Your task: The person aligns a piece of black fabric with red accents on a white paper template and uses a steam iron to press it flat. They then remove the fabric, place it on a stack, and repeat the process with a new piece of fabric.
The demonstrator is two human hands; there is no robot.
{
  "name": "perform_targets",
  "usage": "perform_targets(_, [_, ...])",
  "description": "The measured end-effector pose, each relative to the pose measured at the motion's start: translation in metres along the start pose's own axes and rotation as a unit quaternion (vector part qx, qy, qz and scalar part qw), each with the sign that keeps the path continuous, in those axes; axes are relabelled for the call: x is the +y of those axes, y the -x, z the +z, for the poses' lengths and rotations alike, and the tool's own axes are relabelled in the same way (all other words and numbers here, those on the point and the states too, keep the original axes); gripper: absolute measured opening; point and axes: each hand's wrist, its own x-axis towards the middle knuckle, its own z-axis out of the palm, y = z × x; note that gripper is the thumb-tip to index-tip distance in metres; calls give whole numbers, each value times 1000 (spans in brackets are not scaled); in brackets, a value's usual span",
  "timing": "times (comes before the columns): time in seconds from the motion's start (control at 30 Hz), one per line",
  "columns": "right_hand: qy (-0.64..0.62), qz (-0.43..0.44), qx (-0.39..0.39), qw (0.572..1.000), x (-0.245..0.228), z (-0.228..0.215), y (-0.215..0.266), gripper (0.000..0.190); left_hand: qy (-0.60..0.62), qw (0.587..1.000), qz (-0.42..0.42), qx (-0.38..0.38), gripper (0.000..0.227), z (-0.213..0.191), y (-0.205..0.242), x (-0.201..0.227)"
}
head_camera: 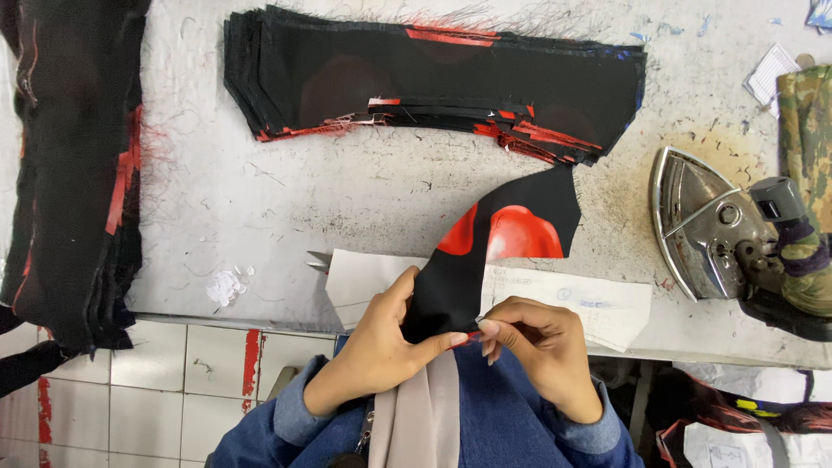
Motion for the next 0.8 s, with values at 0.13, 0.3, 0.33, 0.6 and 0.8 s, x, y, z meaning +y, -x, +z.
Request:
perform_targets(0.13, [26, 57, 168, 984, 9, -34, 8, 16, -33, 999, 42, 4, 61, -21, -2, 4])
perform_targets(0.3, [69, 8, 188, 980, -17, -44, 5, 13, -370, 913, -142, 93, 94, -54, -5, -22])
perform_targets(0.33, [68, 5, 188, 980, -10, -35, 1, 13, -372, 913, -140, 95, 94, -51, -2, -17])
perform_targets(0.6, [-14, 31, -50, 998, -3, 41, -35, 11, -34, 979, 138, 144, 5, -22, 23, -1])
perform_targets(0.8, [-115, 38, -154, 981, 18, 56, -43, 33, -178, 915, 176, 316, 16, -67, 49, -23])
